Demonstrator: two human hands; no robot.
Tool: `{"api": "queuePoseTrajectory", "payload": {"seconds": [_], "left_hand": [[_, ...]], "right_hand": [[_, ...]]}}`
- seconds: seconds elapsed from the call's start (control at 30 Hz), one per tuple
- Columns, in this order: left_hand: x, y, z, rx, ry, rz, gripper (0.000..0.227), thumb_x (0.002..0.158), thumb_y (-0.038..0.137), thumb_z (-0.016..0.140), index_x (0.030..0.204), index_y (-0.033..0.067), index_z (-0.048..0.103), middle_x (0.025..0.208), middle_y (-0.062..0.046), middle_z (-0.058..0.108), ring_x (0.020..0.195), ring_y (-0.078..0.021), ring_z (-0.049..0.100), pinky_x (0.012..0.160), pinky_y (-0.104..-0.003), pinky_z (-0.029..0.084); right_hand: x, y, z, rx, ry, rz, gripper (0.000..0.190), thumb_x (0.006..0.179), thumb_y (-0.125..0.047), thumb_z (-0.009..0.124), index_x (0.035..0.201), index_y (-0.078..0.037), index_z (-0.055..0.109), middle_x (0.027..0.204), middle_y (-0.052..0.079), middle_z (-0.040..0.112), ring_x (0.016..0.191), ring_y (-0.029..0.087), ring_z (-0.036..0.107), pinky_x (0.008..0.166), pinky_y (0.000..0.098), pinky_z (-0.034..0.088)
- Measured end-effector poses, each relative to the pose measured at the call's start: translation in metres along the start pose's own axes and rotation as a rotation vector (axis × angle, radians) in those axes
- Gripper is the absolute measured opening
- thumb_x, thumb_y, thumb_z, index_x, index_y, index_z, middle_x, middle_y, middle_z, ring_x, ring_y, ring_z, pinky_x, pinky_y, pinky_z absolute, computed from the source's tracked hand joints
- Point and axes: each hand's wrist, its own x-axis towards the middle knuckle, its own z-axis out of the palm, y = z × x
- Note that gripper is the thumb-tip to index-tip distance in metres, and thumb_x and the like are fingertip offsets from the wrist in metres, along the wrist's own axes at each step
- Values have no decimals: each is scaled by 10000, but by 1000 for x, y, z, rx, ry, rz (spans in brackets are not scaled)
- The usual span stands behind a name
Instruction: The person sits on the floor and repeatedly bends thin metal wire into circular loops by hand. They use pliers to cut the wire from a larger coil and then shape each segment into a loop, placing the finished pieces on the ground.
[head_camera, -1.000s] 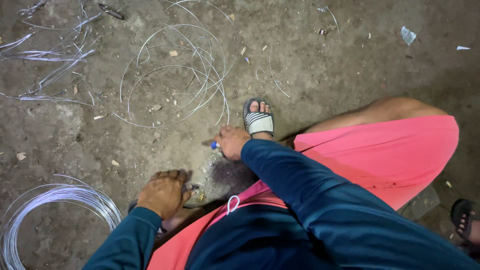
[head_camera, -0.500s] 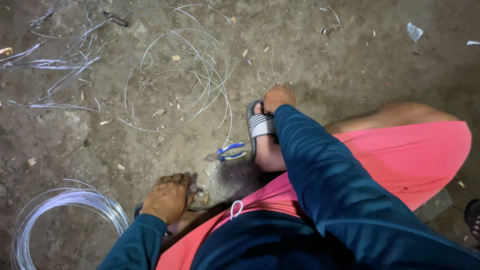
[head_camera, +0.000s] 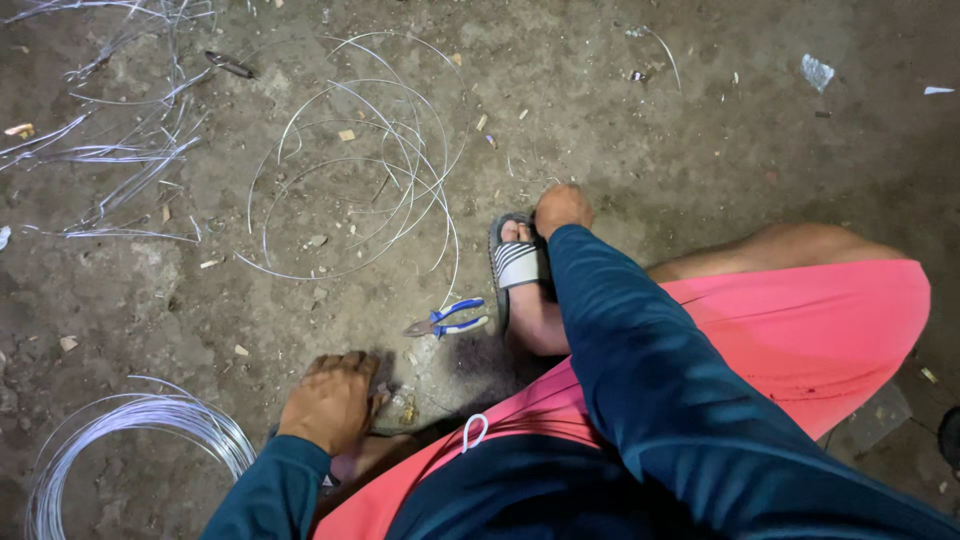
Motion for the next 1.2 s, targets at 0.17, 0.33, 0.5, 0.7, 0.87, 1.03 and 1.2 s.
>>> {"api": "queuePoseTrajectory", "payload": {"seconds": [0.17, 0.33, 0.5, 0.7, 0.87, 1.03, 1.2], "left_hand": [[2, -2, -33, -92, 170, -16, 434, 916, 382, 635, 1241, 96, 654, 1207, -124, 678, 1089, -320, 655, 943, -407, 527], [-4, 10, -91, -212, 737, 68, 380, 887, 237, 713, 1222, 59, 695, 1222, -151, 694, 1071, -341, 659, 913, -417, 535], [-16, 29, -151, -231, 1072, 114, 500, 919, 129, 764, 1390, 35, 626, 1365, -181, 618, 1241, -372, 599, 1039, -443, 502], [-27, 47, -204, -231, 1252, 135, 574, 964, 119, 757, 1473, -14, 527, 1427, -222, 537, 1349, -409, 526, 1122, -471, 464], [-29, 52, -219, -350, 1201, 81, 371, 1032, 103, 715, 1381, 18, 626, 1134, -168, 671, 1052, -381, 652, 904, -456, 527], [-31, 46, -217, -355, 1325, -2, 81, 1084, 72, 663, 1147, 37, 700, 984, -155, 675, 905, -343, 674, 789, -432, 530], [-30, 20, -204, -689, 1403, -204, 94, 1133, 90, 622, 1110, 6, 658, 827, -84, 638, 715, -168, 597, 656, -334, 482]], "right_hand": [[0, -40, -63, 178, 370, -178, 237, 927, -191, 558, 1016, -109, 762, 1070, 211, 721, 1015, 431, 670, 864, 528, 525], [-44, -99, -144, 338, 745, -593, 147, 849, -82, 579, 912, -91, 712, 979, 122, 732, 943, 385, 670, 768, 508, 521], [-115, -142, -234, 370, 680, -1100, 135, 844, -85, 646, 952, -103, 724, 935, 93, 714, 916, 349, 666, 771, 475, 529], [-177, -155, -312, 461, 300, -1552, 175, 936, -86, 810, 1081, -61, 714, 987, 120, 727, 910, 308, 719, 771, 395, 558], [-190, -165, -324, 632, -4, -1549, 151, 992, -66, 800, 1128, -66, 735, 1007, 64, 768, 910, 164, 759, 801, 301, 592], [-186, -183, -286, 1078, -359, -1351, 450, 1029, -115, 780, 1415, -70, 555, 1248, 94, 695, 1004, 137, 708, 891, 319, 622], [-200, -203, -228, 1135, -833, -1316, 695, 1087, -235, 647, 1632, -122, 230, 1528, 143, 554, 1289, 179, 665, 1129, 357, 544]]}}
